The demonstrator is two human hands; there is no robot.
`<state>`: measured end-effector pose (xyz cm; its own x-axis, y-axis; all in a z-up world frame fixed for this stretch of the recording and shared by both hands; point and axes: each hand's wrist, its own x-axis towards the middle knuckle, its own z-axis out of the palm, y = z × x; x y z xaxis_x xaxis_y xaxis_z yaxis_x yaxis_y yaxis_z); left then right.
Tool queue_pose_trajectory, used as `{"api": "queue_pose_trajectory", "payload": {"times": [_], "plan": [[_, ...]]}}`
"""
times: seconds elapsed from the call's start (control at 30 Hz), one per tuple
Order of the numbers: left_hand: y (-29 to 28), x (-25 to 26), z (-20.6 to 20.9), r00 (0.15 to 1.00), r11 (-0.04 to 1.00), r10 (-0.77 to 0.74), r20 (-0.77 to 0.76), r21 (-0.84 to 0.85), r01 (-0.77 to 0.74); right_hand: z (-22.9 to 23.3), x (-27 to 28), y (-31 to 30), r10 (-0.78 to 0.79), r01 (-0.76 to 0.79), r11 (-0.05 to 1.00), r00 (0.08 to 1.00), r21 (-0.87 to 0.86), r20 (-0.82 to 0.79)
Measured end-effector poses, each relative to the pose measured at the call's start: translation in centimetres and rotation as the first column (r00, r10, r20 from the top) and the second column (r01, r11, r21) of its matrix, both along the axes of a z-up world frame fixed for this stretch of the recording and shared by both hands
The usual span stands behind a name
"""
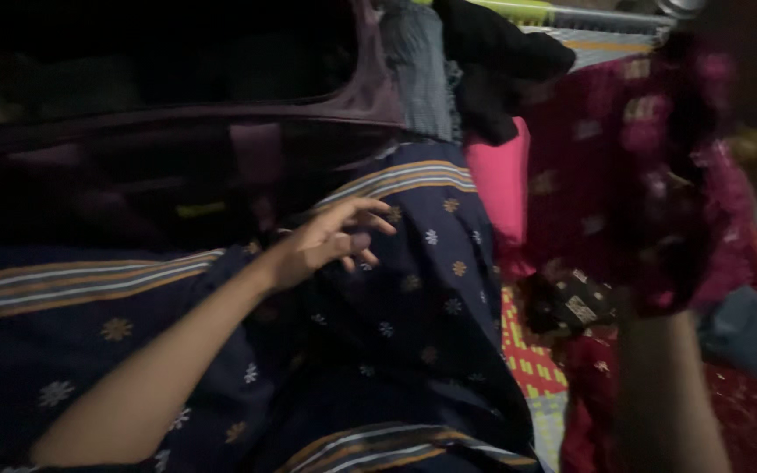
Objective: The person takes several folded and rolled items of clothing from a pile and places them into a purple bag.
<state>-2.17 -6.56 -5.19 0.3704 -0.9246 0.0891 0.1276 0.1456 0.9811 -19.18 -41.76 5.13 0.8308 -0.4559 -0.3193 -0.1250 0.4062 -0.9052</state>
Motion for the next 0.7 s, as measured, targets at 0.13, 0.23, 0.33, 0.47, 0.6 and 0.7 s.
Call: {"api": "queue_pose_trajectory", "payload": {"times": [0.13,0.23,0.33,0.47,0.6,0.7], "plan": [[-0.3,-1.1,-3.1,0.936,0.989,-0.146,-0.321,-0.073,0.130,-4.8,2.5,7.7,0.179,-0.178,0.948,0.984,0.263,0.019],[-0.9,-1.5,-5.8,0.768,0.960,-0.263,-0.584,-0.238,0.148,-7.8,3.3,11.6,0.267,-0.249,0.880,0.964,0.404,0.013],[-0.8,-1.7,-7.6,0.772,0.997,0.006,-0.636,0.059,0.041,-10.4,3.0,12.9,0.319,-0.279,0.838,0.948,0.468,-0.006],[-1.1,-1.8,-7.0,0.784,0.967,0.125,-0.608,0.253,0.042,-11.9,1.8,9.9,0.247,-0.233,0.968,0.948,0.092,-0.200],[-1.3,-1.9,-4.9,0.899,0.932,0.169,-0.404,0.362,-0.012,-8.4,2.7,7.8,0.183,-0.306,0.739,0.949,-0.600,-0.258],[-1.2,-2.0,-3.9,0.891,0.947,0.198,-0.409,0.315,-0.065,-3.4,1.9,10.4,0.142,-0.234,0.808,0.968,-0.541,-0.207]]}}
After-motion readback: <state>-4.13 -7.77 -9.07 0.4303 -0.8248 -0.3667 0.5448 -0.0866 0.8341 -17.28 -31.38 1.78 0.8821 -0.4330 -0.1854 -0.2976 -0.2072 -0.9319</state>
